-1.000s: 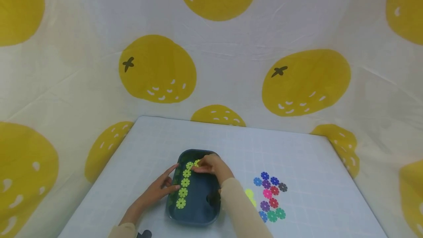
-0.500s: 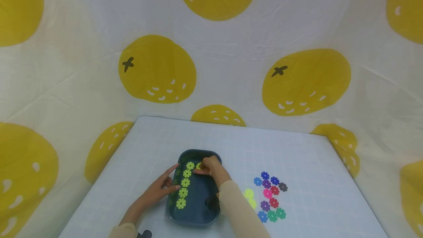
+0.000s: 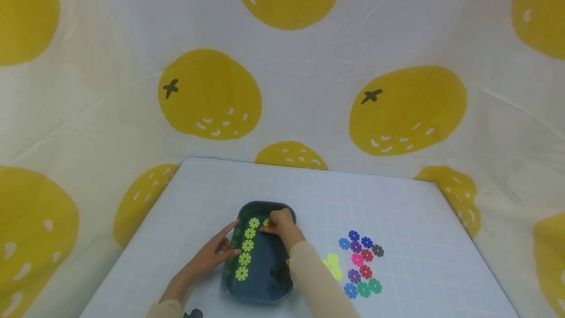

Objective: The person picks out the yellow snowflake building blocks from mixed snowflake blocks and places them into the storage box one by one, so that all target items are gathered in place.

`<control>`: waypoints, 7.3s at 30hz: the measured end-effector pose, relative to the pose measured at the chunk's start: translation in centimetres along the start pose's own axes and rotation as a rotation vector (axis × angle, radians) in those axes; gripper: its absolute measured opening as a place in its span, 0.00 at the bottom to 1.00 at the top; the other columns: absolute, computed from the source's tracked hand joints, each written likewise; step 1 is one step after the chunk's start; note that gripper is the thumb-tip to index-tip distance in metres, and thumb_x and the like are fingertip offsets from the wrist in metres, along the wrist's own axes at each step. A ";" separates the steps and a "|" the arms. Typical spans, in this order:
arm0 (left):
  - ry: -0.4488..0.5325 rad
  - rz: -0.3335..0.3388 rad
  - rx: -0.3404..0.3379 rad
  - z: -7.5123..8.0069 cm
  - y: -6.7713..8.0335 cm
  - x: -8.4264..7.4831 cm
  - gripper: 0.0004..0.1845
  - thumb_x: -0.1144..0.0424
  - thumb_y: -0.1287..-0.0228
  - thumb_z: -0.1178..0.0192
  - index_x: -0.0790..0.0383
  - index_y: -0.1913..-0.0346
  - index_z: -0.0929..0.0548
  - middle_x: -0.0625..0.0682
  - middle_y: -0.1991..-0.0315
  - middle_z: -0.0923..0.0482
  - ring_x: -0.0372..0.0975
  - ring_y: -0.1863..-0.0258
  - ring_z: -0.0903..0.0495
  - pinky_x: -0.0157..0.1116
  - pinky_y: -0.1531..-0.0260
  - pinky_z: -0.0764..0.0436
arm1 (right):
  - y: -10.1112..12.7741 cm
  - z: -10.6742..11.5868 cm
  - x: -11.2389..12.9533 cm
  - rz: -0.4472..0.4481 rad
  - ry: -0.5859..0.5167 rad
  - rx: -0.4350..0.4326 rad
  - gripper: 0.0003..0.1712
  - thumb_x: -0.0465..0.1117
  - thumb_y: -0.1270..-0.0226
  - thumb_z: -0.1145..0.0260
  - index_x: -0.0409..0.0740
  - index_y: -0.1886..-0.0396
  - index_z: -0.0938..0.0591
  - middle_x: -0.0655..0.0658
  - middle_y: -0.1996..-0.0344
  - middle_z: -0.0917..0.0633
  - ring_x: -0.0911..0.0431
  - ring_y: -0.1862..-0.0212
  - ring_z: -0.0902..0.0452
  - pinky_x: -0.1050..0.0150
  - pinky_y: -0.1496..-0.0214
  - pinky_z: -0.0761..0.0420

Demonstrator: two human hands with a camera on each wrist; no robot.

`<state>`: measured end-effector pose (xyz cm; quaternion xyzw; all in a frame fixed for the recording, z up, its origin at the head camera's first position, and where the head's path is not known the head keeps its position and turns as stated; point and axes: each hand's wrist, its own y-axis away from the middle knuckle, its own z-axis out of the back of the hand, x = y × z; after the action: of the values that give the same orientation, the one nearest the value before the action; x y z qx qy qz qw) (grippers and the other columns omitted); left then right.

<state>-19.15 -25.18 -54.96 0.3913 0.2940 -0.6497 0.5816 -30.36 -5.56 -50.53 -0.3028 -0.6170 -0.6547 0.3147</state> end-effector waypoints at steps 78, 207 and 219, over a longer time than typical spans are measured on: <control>0.006 0.085 -0.010 -0.3 -0.5 0.2 0.41 0.45 0.47 0.36 0.23 0.34 0.48 0.51 0.61 0.30 0.41 0.63 0.31 0.38 0.66 0.31 | 1.7 22.9 -6.3 0.414 0.412 0.124 0.26 0.48 0.47 0.30 0.39 0.51 0.20 0.43 0.64 0.16 0.52 0.62 0.18 0.62 0.61 0.21; -0.008 0.069 -0.016 -0.7 0.2 -0.1 0.41 0.49 0.45 0.36 0.31 0.31 0.47 0.50 0.62 0.30 0.40 0.63 0.32 0.37 0.65 0.31 | 3.7 12.3 0.8 0.215 0.137 0.461 0.16 0.41 0.42 0.33 0.34 0.58 0.18 0.36 0.64 0.15 0.48 0.60 0.17 0.63 0.59 0.22; -0.008 0.041 -0.011 -0.3 -0.5 0.8 0.40 0.45 0.44 0.38 0.25 0.33 0.49 0.50 0.61 0.31 0.41 0.62 0.32 0.38 0.65 0.33 | 3.8 7.7 2.6 0.157 0.093 0.476 0.10 0.33 0.42 0.35 0.28 0.63 0.19 0.33 0.68 0.16 0.46 0.63 0.17 0.63 0.63 0.21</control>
<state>-19.57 -25.22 -55.81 0.3914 0.2871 -0.6378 0.5980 -28.87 1.92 -45.71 -0.2367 -0.7131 -0.4778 0.4551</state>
